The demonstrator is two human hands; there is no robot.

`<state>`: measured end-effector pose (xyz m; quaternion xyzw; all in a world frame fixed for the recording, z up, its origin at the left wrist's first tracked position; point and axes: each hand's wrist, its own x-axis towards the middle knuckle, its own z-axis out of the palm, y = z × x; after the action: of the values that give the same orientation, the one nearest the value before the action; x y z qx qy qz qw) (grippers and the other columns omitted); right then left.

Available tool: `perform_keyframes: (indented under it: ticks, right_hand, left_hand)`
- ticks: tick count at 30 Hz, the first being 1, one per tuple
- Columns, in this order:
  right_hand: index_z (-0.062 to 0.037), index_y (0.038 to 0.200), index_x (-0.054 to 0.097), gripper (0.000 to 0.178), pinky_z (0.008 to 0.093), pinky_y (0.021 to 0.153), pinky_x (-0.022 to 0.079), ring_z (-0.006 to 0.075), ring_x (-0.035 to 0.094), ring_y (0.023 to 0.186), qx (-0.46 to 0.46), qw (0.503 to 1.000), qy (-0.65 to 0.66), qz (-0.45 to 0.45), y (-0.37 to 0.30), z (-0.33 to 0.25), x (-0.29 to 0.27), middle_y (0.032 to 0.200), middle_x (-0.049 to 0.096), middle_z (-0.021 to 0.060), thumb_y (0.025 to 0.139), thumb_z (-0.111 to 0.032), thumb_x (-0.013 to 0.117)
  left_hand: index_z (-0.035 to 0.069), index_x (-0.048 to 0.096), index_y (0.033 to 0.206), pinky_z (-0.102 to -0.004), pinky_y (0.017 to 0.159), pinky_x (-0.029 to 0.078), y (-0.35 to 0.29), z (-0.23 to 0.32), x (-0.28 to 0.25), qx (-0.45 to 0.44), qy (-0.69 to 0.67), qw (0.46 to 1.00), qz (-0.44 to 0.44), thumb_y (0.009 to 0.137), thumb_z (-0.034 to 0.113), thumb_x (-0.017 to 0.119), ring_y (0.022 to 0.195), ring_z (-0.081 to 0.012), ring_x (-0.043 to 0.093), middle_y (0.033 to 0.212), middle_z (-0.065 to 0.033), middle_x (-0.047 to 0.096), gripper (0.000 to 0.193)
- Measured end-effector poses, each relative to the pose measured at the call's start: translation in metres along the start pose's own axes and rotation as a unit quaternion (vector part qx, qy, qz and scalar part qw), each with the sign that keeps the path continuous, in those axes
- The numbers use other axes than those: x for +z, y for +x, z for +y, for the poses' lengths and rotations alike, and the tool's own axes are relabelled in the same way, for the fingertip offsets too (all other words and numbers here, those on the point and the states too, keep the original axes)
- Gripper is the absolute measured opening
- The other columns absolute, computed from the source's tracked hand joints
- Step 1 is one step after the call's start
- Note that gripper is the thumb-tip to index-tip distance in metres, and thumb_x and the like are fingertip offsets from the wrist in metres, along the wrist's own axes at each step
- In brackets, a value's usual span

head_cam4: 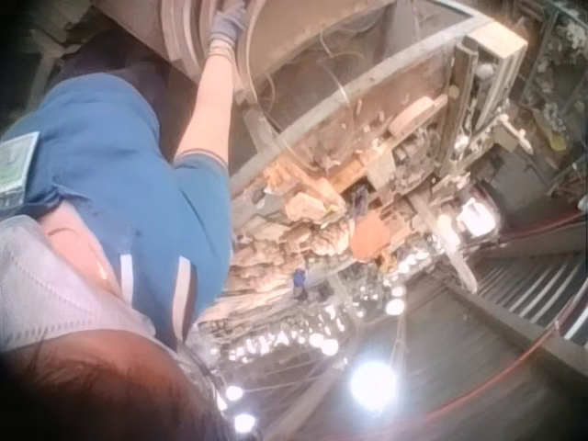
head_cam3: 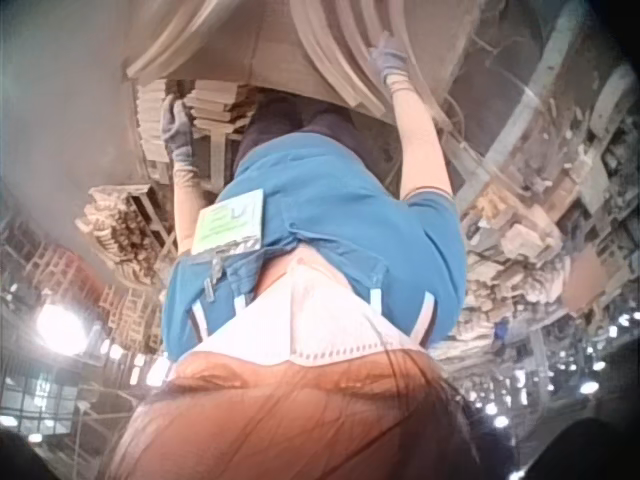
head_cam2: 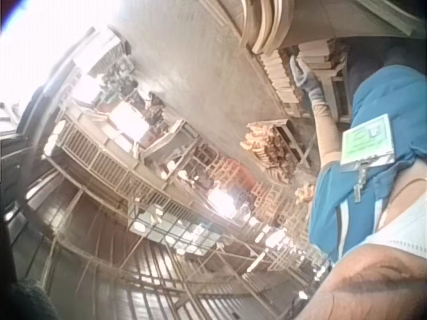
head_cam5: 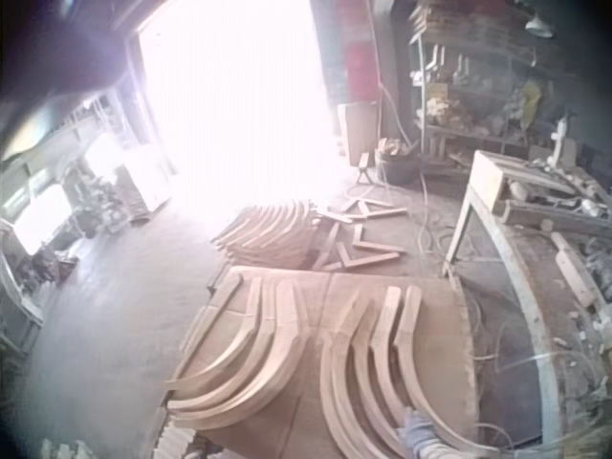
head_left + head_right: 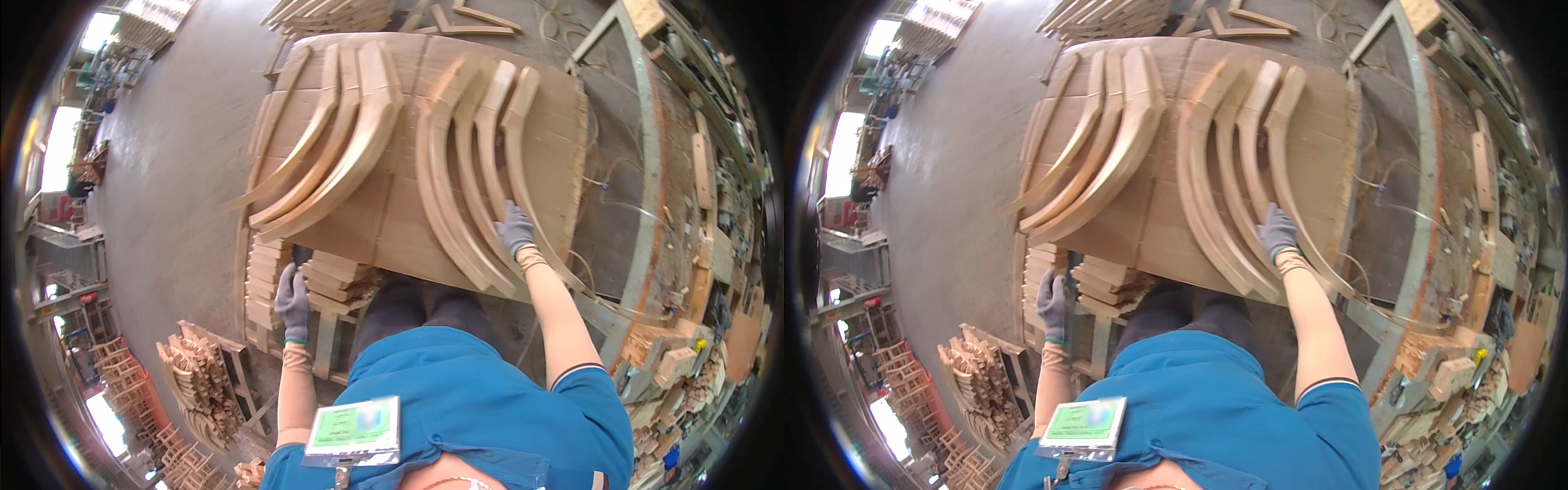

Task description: The person places curved wooden pieces into a jig, secures them, and uses a nail gun to fasten them. The person then removes the assembled pieces and stacks them on a nearby table.

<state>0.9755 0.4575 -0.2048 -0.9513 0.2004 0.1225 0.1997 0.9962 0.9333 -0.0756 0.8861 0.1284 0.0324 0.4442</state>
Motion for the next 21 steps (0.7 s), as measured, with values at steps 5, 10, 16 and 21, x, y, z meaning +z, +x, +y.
perform_keyframes:
  ticks: [5,10,16,21]
  right_hand:
    - [-0.0038,0.123,0.043,0.058,0.0470,0.085,0.047,0.0400,0.059,0.098,0.028,0.999,0.000,0.022,0.003,-0.019,-0.019,0.107,0.059,0.0243,0.071,-0.021,0.063]
    - [-0.0063,0.126,0.044,0.060,0.0458,0.083,0.048,0.0396,0.060,0.096,0.108,0.994,-0.023,-0.020,-0.016,-0.076,-0.119,0.104,0.061,0.0246,0.070,-0.021,0.060]
    - [-0.0029,0.123,0.049,0.054,0.0362,0.082,0.049,0.0271,0.063,0.089,0.067,0.976,0.178,0.106,-0.044,-0.099,-0.197,0.100,0.063,0.0179,0.073,-0.017,0.064]
    - [0.0059,0.121,0.048,0.051,0.0304,0.081,0.047,0.0174,0.058,0.089,0.102,0.934,0.314,0.139,-0.091,-0.105,-0.206,0.100,0.060,0.0105,0.078,-0.014,0.066]
  left_hand:
    - [0.002,0.063,0.108,-0.0332,0.086,0.049,0.120,0.015,0.016,0.150,0.075,0.986,-0.001,0.086,0.015,0.061,0.097,-0.0258,0.063,0.106,-0.0139,0.066,0.026]
    - [0.009,0.063,0.109,-0.0393,0.090,0.044,0.220,0.010,0.072,0.211,0.279,0.931,-0.102,0.079,0.036,0.063,0.102,-0.0294,0.058,0.109,-0.0105,0.063,0.040]
    - [0.009,0.057,0.105,-0.0413,0.085,0.048,0.273,0.010,0.160,0.110,0.423,0.869,-0.232,0.078,0.032,0.062,0.101,-0.0301,0.061,0.105,-0.0141,0.064,0.035]
    - [0.007,0.055,0.105,-0.0444,0.083,0.050,0.290,0.032,0.142,0.086,0.373,0.895,-0.231,0.078,0.029,0.061,0.097,-0.0344,0.063,0.102,-0.0180,0.065,0.035]
